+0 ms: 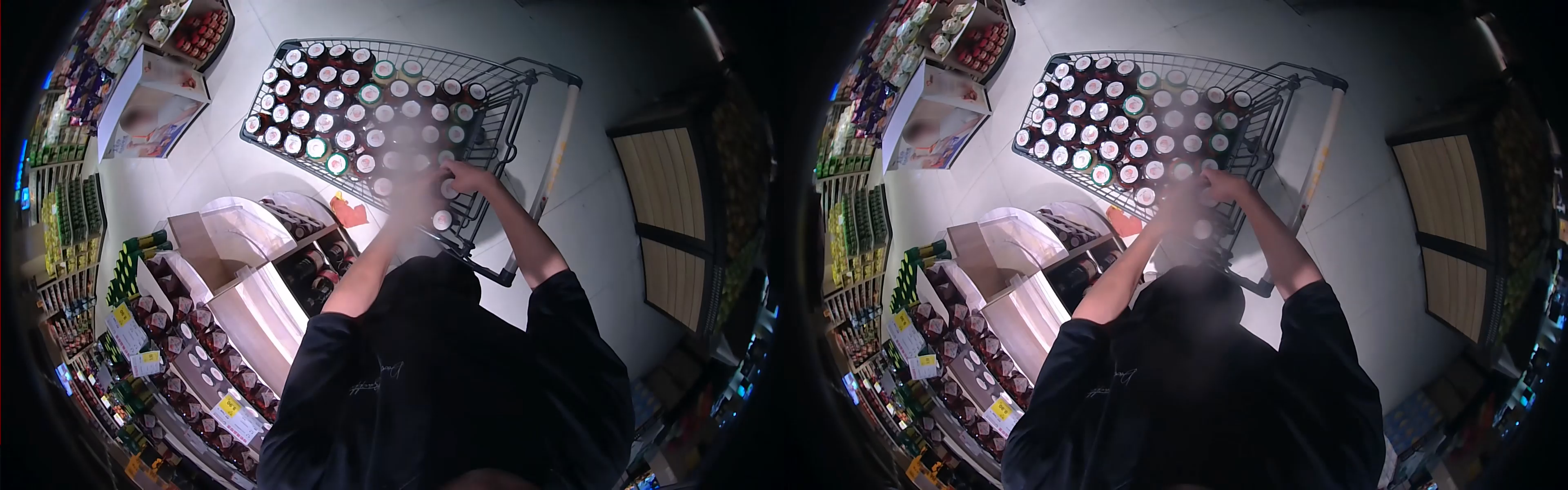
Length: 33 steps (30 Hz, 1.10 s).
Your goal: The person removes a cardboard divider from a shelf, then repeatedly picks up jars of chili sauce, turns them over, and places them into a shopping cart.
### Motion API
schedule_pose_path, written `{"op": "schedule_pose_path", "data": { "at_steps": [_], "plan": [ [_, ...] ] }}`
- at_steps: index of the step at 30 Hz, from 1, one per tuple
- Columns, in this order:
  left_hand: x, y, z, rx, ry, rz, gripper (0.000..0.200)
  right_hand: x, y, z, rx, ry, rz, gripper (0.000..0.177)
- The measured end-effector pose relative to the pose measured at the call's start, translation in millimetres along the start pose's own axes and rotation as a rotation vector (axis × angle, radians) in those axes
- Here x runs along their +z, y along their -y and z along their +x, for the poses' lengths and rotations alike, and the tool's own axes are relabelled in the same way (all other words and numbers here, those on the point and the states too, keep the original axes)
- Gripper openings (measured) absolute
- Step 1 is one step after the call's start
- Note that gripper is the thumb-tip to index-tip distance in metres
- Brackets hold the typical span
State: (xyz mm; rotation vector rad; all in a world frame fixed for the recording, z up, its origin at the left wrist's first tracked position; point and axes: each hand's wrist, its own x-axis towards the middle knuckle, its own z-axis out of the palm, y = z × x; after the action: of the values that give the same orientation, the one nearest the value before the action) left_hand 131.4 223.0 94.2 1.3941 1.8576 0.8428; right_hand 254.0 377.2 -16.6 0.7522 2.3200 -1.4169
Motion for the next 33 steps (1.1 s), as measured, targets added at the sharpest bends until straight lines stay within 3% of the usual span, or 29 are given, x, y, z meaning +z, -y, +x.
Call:
{"op": "schedule_pose_path", "data": {
  "at_steps": [2, 4, 5, 7, 10, 13, 14, 15, 17, 18, 19, 20, 21, 22, 23, 24, 28, 31, 33],
  "plan": [
    [6.1, 8.4, 1.3, -0.057, 0.104, -0.002, 0.054, 3.7, 3.9, 0.8, 0.036, -0.027, -0.079, 0.04],
    [24.8, 35.2, 1.1, 0.164, -0.111, -0.03, 0.053, 1.0, 25.4, -5.5, 0.061, -0.052, -0.163, 0.034],
    [30.0, 41.0, 3.6, 0.162, -0.117, -0.031, 0.053, -1.0, 36.5, -10.1, 0.088, -0.074, -0.245, 0.03],
    [31.1, 45.1, 11.5, 0.021, 0.075, 0.121, 0.048, 1.8, 21.2, -4.2, 0.056, -0.076, -0.164, 0.029],
    [40.3, 82.5, 10.5, 0.075, 0.127, 0.24, 0.042, -2.2, 7.5, 1.4, 0.024, -0.092, -0.06, 0.028],
    [16.8, 80.5, -10.0, 0.087, 0.077, 0.093, 0.039, 0.8, 5.6, 2.0, 0.033, -0.125, -0.016, 0.026],
    [5.4, 75.8, -14.3, -0.024, 0.132, 0.131, 0.043, 3.7, 7.9, 3.1, 0.014, -0.254, -0.081, 0.024],
    [-0.9, 83.4, -19.3, -0.033, 0.11, 0.133, 0.043, 5.8, 13.9, 5.6, -0.013, -0.386, -0.146, 0.023],
    [-8.1, 113.3, -29.3, 0.214, -0.145, -0.118, 0.035, 12.2, 38.1, 6.9, -0.101, -0.448, -0.199, 0.022],
    [-1.4, 137.1, -37.4, 0.202, -0.244, -0.286, 0.029, 15.8, 58.3, 4.0, -0.171, -0.504, -0.172, 0.022],
    [-17.8, 129.0, -46.1, 0.194, -0.302, -0.264, 0.029, 20.2, 79.8, 5.7, -0.257, -0.553, -0.143, 0.022],
    [-40.0, 109.7, -56.4, 0.062, -0.293, -0.306, 0.028, 27.2, 99.0, 9.6, -0.299, -0.556, -0.119, 0.021],
    [-58.2, 99.5, -66.1, -0.075, -0.295, -0.354, 0.027, 38.0, 117.5, 12.5, -0.348, -0.546, -0.09, 0.021],
    [-63.1, 111.1, -68.1, -0.054, -0.371, -0.426, 0.026, 48.3, 143.2, 11.9, -0.377, -0.514, -0.012, 0.021],
    [-102.7, 76.3, -86.6, -0.188, -0.343, -0.435, 0.027, 58.7, 169.1, 10.8, -0.403, -0.474, 0.065, 0.02],
    [-94.4, 120.2, -84.0, -0.016, -0.456, -0.506, 0.027, 71.2, 185.0, 17.1, -0.449, -0.405, 0.089, 0.02],
    [-169.0, 112.4, -151.9, -0.022, -0.751, -0.514, 0.023, 129.0, 243.7, 40.8, -0.662, -0.14, 0.107, 0.016],
    [-222.7, 99.9, -228.2, -0.026, -0.976, -0.437, 0.024, 168.2, 306.1, 26.6, -0.628, 0.148, 0.285, 0.019],
    [-244.2, 72.4, -279.7, -0.111, -1.06, -0.473, 0.024, 191.2, 323.7, 22.8, -0.715, 0.276, 0.323, 0.02]
  ]
}}
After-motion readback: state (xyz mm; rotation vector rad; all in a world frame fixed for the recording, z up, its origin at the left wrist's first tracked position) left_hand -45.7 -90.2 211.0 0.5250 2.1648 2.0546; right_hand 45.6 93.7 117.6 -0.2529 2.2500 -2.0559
